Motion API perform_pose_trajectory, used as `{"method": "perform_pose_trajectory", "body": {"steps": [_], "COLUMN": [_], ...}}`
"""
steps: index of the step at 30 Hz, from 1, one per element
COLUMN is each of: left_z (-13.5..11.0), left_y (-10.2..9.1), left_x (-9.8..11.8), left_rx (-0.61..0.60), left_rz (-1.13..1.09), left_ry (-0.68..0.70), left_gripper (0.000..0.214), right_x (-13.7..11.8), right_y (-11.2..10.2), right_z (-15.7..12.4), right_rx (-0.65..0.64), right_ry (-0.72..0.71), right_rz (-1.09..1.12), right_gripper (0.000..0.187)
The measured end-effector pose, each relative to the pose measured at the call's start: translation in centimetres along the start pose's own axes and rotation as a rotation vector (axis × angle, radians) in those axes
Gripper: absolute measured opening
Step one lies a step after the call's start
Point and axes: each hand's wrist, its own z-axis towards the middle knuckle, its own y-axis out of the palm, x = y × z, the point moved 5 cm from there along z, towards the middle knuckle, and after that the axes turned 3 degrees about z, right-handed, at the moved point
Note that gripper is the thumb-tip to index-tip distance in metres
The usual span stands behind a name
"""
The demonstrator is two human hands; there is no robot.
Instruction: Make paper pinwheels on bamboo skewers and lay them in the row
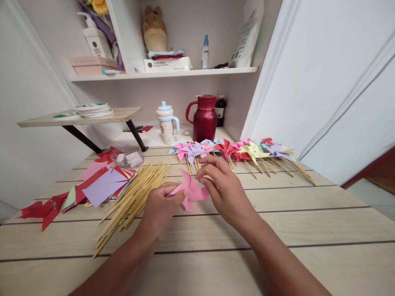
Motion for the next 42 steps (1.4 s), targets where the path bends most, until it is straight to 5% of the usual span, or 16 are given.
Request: {"method": "perform_pose_trajectory", "body": {"steps": [5,17,31,42], "left_z": [0.0,-0.4,-0.5,-0.5], "left_y": [-0.3,0.2,0.3,0.3], "left_x": [-0.7,-0.4,-0.2,0.0], "left_rx": [-0.003,-0.077,-0.076,-0.06], "left_rz": [-0.1,-0.207,-0.155,-0.143], "left_ry": [-0.138,-0.179,-0.126,-0.066], "left_gripper": [0.021,0.015,0.022,0.016], "right_x": [0.2,-0.4,1.1,0.0], "right_y": [0.0,1.3,0.3,0.8], "right_z": [-0.1,-0.5,-0.4,-0.3], "right_rx": [-0.01,-0.1,0.02,-0.108], "right_ry": [0.003,-0.148,0.115,-0.038], "right_rz": [0.012,-0.24,0.0,0.072], "right_gripper": [0.03,0.031,0.014,0.021]}}
